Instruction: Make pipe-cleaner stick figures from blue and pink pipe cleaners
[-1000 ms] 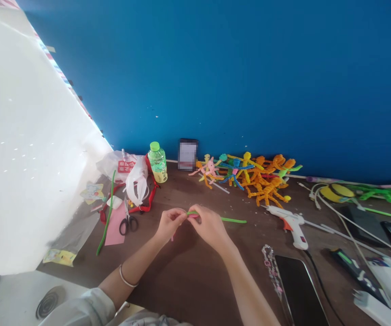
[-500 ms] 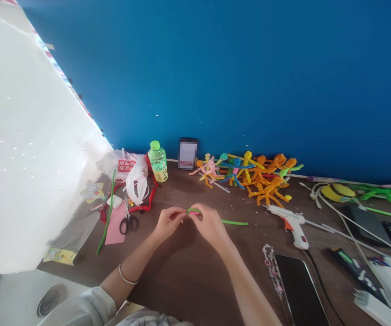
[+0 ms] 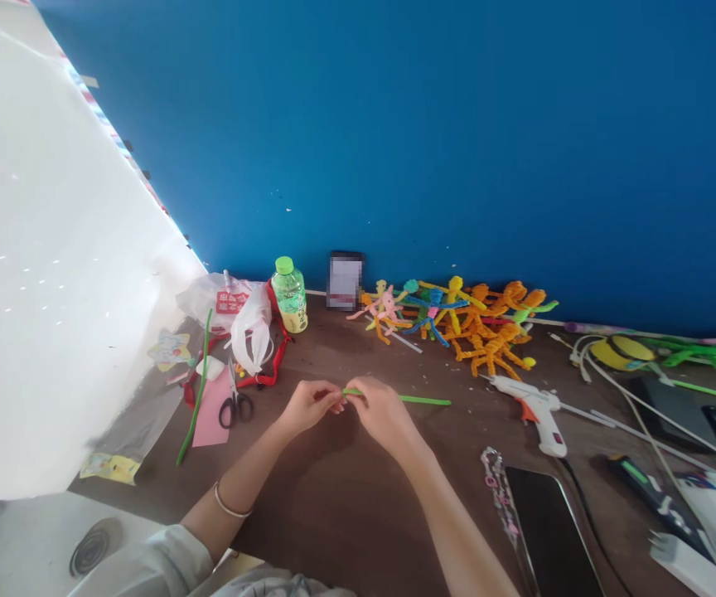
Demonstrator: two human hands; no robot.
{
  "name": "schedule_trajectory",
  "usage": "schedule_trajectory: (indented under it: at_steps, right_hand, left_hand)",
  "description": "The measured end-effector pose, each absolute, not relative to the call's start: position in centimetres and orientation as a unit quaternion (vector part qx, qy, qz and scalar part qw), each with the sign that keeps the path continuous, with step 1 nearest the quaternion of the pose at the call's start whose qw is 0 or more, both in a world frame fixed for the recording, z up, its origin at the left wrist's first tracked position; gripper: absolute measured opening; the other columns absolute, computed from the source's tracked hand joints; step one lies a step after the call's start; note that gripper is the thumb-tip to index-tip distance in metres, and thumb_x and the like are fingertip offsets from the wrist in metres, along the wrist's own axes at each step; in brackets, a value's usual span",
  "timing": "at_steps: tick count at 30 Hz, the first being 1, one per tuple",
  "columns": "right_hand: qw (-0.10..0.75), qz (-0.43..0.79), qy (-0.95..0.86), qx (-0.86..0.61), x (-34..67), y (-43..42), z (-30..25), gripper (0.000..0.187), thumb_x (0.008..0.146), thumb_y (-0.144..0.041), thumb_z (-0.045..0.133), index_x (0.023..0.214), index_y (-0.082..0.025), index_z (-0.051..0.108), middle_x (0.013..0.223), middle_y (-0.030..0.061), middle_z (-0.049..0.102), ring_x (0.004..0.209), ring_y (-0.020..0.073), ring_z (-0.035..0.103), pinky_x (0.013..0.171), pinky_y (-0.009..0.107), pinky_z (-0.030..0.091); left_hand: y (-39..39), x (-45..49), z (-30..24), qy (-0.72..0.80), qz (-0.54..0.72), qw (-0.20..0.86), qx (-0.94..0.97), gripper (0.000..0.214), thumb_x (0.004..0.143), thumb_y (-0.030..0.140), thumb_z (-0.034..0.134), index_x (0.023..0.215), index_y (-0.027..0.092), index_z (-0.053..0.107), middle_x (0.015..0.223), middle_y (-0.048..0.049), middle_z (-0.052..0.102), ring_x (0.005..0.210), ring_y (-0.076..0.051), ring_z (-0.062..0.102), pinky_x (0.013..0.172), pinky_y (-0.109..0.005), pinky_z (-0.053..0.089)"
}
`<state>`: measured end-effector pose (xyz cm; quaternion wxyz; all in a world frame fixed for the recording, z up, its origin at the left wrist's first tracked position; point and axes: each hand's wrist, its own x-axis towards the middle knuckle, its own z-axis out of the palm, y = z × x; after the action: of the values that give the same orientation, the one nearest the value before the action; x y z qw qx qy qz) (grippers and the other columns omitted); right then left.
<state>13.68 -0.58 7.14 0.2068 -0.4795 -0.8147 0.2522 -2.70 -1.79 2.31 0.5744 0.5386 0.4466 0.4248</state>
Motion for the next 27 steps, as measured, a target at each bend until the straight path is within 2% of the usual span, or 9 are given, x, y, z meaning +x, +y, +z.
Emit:
schedule_trajectory:
  at_steps: [5,13,21,24,27]
  right_hand:
    - [0.227,0.262,-0.823,-0.450,13.5,-0.7,7.6,0.014,0.080,-0.015,0.045,0.071,-0.020,0.055,0.070,0.0014,0.060,0.067,0.0150,0.055,0.062,0.025,0.039]
    - [0.221,0.205,-0.877,-0.374,13.6,-1.0,7.7,0.018,0.081,-0.007,0.044,0.076,-0.019,0.056,0.071,0.0025,0.059,0.068,0.0153,0.051,0.064,0.027,0.038]
    - [0.195,0.120,-0.926,-0.301,13.8,-1.5,8.2,0.027,0.079,0.000,0.036,0.078,-0.017,0.057,0.070,0.0040,0.060,0.064,0.0157,0.048,0.063,0.029,0.037]
    - [0.190,0.118,-0.930,-0.292,14.0,-1.3,7.9,0.029,0.078,0.001,0.035,0.079,-0.018,0.057,0.072,0.0041,0.061,0.065,0.0162,0.049,0.064,0.029,0.038]
    - [0.238,0.156,-0.898,-0.336,14.2,-1.0,7.2,0.023,0.080,-0.004,0.040,0.079,-0.019,0.057,0.075,0.0037,0.062,0.069,0.0161,0.052,0.066,0.029,0.040]
  left_hand:
    - [-1.6,-3.0,2.6,0.411,0.419,0.687,0.428,0.035,0.065,0.042,0.066,0.072,0.008,0.063,0.067,-0.0085,0.065,0.057,-0.014,0.059,0.057,-0.026,0.048]
    - [-1.4,-3.1,2.2,0.372,0.410,0.785,0.277,0.025,0.056,0.026,0.073,0.066,0.006,0.063,0.062,-0.0086,0.064,0.051,-0.009,0.055,0.048,-0.019,0.039]
    - [-1.1,-3.0,2.2,0.340,0.359,0.855,0.155,0.010,0.060,0.010,0.065,0.062,0.005,0.057,0.053,-0.0038,0.052,0.045,-0.004,0.046,0.039,-0.014,0.031]
    - [-1.2,-2.6,2.3,0.341,0.358,0.857,0.142,0.011,0.063,0.011,0.062,0.059,0.007,0.053,0.052,-0.0017,0.049,0.043,-0.003,0.042,0.038,-0.013,0.029]
    - [-1.5,-2.0,2.3,0.354,0.413,0.819,0.182,0.012,0.064,0.015,0.065,0.065,0.007,0.057,0.057,-0.0029,0.054,0.045,-0.003,0.044,0.039,-0.013,0.031]
